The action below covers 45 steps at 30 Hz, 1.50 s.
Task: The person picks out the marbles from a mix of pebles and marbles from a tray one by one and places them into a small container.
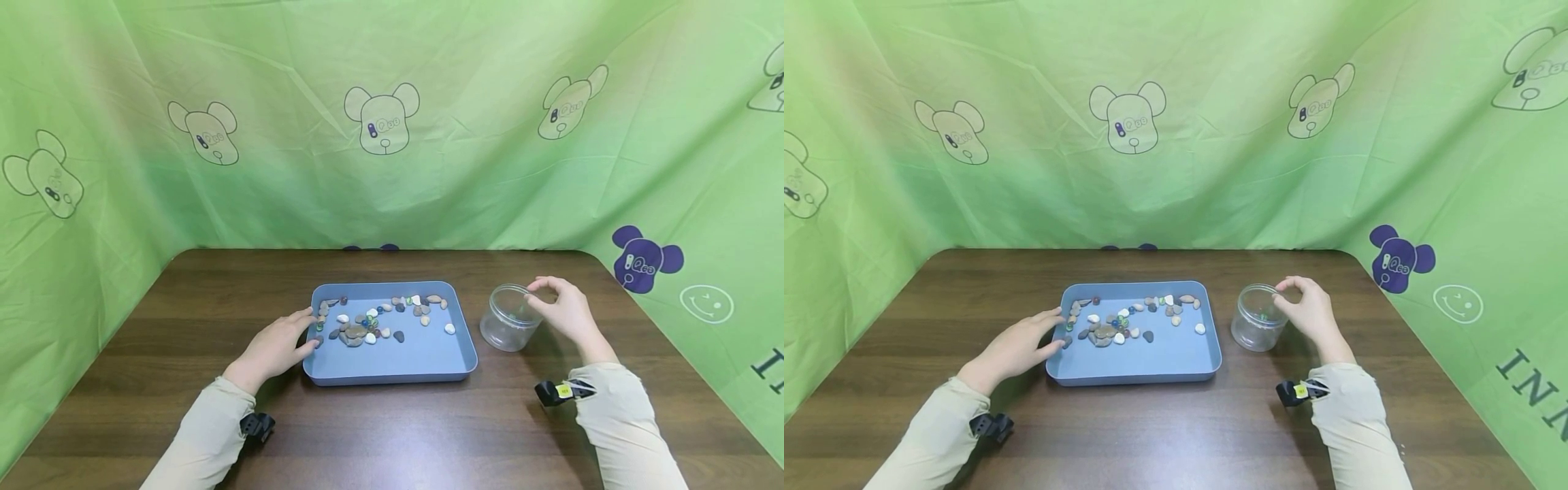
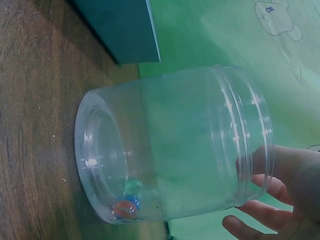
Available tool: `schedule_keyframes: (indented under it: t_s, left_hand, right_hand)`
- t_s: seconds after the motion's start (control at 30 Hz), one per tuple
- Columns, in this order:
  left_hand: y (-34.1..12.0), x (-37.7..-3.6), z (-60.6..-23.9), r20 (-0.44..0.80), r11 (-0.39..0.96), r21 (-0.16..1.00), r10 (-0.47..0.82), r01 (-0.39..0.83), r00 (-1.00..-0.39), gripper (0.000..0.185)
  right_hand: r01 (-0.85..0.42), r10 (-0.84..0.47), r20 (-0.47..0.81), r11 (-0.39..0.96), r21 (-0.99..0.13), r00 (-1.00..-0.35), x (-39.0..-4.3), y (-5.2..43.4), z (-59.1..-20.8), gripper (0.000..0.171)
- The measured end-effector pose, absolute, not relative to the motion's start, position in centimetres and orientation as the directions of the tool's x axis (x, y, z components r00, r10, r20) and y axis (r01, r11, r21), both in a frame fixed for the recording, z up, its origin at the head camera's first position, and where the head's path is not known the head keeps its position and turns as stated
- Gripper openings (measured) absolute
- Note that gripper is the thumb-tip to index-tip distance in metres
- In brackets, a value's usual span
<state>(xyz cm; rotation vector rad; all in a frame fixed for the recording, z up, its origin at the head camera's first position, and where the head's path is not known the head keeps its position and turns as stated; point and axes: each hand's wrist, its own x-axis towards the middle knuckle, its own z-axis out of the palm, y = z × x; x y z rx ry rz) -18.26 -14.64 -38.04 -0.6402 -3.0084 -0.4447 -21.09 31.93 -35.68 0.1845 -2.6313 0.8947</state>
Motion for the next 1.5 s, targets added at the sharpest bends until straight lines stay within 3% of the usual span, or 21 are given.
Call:
schedule_keyframes:
  t_s: [0.33, 0.83, 1.2, 1.5]
  left_hand:
    - [-14.7, -18.4, -38.0, 0.083, 0.875, 0.273, 0.392, 0.400, -0.916, 0.044]
    - [-14.7, -18.4, -38.0, 0.078, 0.877, 0.274, 0.389, 0.395, -0.918, 0.044]
    - [-14.7, -18.4, -38.0, 0.075, 0.877, 0.276, 0.388, 0.393, -0.918, 0.044]
    - [-14.7, -18.4, -38.2, 0.076, 0.876, 0.274, 0.392, 0.397, -0.917, 0.045]
  right_hand:
    - [-0.264, -0.012, 0.406, 0.777, -0.571, -0.914, -21.2, 30.8, -34.5, 0.018]
    - [-0.376, -0.125, 0.415, 0.701, -0.606, -0.901, -22.4, 26.6, -32.2, 0.015]
    - [-0.360, -0.183, 0.331, 0.693, -0.624, -0.926, -23.7, 23.2, -32.0, 0.015]
    - [-0.396, -0.225, 0.335, 0.659, -0.639, -0.915, -24.5, 20.9, -32.2, 0.011]
